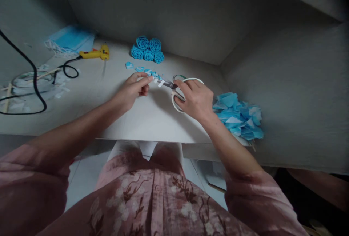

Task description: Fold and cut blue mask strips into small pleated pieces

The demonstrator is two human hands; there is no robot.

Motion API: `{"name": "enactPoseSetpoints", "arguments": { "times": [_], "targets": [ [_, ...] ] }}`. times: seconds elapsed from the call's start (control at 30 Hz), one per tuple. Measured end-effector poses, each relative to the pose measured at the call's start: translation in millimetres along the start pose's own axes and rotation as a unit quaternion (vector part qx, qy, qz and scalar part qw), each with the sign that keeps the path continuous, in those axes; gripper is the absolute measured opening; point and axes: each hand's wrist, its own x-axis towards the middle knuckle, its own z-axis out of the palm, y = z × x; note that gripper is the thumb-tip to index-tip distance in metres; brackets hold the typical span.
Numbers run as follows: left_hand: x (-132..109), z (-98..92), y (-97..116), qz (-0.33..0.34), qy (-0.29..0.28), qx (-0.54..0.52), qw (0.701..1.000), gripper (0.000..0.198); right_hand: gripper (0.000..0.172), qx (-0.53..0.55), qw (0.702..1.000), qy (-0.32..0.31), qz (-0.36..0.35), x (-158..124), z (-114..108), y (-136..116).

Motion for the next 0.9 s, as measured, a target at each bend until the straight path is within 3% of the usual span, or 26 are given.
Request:
{"name": "enactPoseSetpoints", "arguments": {
  "times": [0.07, 0.1, 0.17, 0.23, 0.3, 0.37, 0.47, 0.53, 0.77, 0.9],
  "targets": [
    [2, -1.4, 6, 0.006, -0.022, -0.011, 1.0, 0.031, 0.037, 0.169, 0.981, 0.0, 0.093, 3, 2, 6],
    [2, -1.3, 10, 0.011, -0.029, -0.019, 0.999, 0.036, 0.038, 0.286, 0.947, -0.008, 0.143, 5, 3, 10],
    [1, 0.6, 17, 0.015, -0.035, -0.028, 0.999, 0.044, 0.046, 0.522, 0.823, -0.044, 0.217, 7, 5, 19],
    [0, 4.6, 20, 0.018, -0.039, -0.02, 0.999, 0.044, 0.051, 0.667, 0.699, -0.076, 0.247, 6, 5, 26],
    [0, 9.9, 20, 0.026, -0.057, 0.006, 0.998, 0.035, 0.048, 0.727, 0.63, -0.082, 0.261, 3, 4, 31],
    [2, 15.9, 18, 0.042, -0.076, 0.042, 0.995, 0.023, 0.044, 0.751, 0.597, -0.075, 0.271, 0, 4, 34],
    [8, 26.8, 15, 0.075, -0.089, 0.093, 0.989, 0.015, 0.042, 0.776, 0.57, -0.072, 0.26, -3, 5, 39],
    [12, 35.7, 17, 0.098, -0.093, 0.109, 0.985, 0.019, 0.044, 0.783, 0.568, -0.075, 0.244, -3, 7, 41],
    [13, 68.1, 33, 0.115, -0.112, 0.067, 0.985, 0.025, 0.062, 0.737, 0.623, -0.117, 0.235, -4, 8, 35],
    [13, 81.0, 32, 0.113, -0.116, 0.046, 0.986, 0.03, 0.064, 0.736, 0.629, -0.125, 0.215, -7, 11, 31]
  ]
}}
